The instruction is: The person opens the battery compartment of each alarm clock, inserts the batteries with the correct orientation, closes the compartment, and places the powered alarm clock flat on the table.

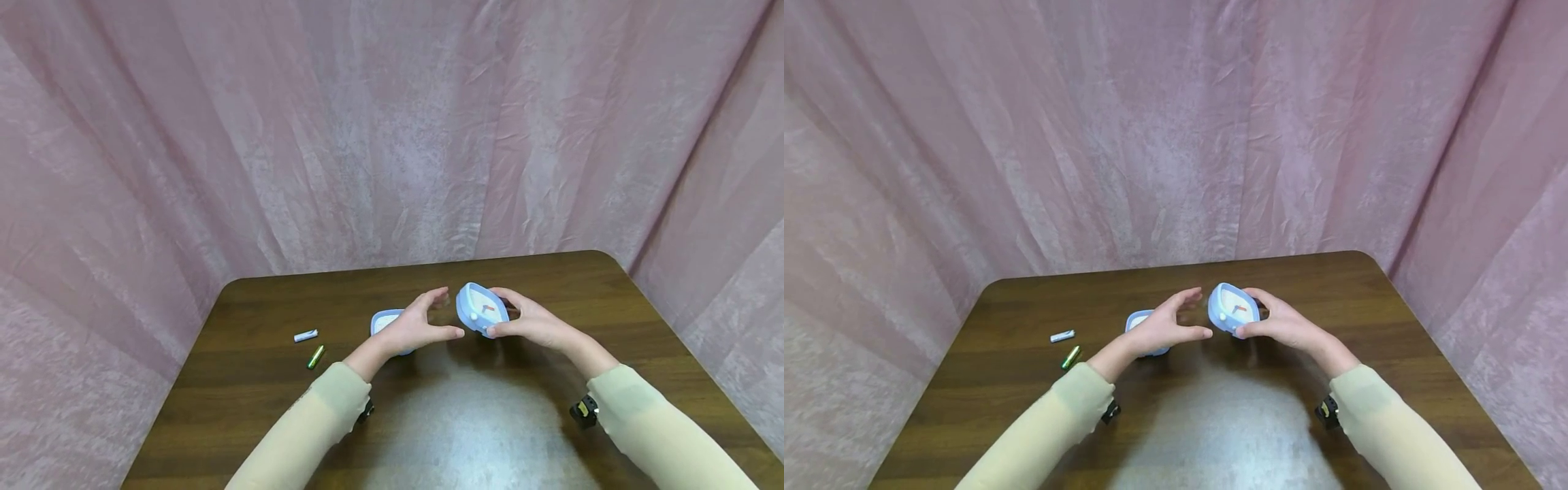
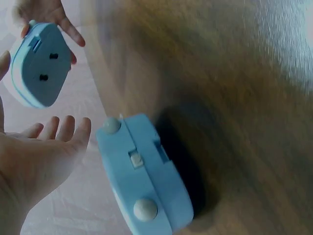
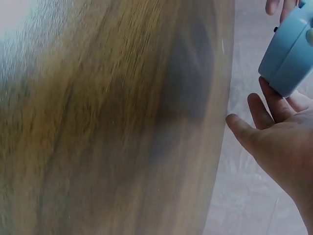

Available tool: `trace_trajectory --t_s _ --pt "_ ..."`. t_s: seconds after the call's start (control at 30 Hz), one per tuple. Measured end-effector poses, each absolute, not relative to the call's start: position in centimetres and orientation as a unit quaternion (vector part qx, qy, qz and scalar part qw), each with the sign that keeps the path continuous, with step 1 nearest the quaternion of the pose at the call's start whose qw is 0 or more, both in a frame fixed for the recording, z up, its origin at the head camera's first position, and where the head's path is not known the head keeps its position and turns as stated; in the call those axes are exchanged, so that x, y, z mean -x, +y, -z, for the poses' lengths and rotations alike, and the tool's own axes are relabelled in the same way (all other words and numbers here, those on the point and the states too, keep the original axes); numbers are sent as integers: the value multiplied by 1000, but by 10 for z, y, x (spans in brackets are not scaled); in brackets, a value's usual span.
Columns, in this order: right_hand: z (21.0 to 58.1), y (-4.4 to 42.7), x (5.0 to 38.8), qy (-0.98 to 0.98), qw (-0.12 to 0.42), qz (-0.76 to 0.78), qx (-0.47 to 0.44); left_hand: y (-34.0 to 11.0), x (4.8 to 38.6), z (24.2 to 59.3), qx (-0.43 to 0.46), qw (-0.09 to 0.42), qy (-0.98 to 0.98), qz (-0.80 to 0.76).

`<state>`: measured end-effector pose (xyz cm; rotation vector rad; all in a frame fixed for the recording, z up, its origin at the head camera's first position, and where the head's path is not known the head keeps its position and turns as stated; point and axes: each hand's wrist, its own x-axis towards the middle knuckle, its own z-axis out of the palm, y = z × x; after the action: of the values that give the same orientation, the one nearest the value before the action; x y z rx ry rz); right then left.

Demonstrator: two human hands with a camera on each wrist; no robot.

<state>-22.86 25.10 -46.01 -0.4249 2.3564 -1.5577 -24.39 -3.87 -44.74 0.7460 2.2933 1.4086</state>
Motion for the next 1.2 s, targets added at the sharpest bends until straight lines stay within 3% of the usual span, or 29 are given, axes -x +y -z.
trace_trajectory --t_s 0.87,1.2 --pt "456 241 221 762 147 606 174 -18 241 458 -222 221 714 -627" --pt "458 238 219 757 162 607 178 -18 241 458 -218 213 711 -634"
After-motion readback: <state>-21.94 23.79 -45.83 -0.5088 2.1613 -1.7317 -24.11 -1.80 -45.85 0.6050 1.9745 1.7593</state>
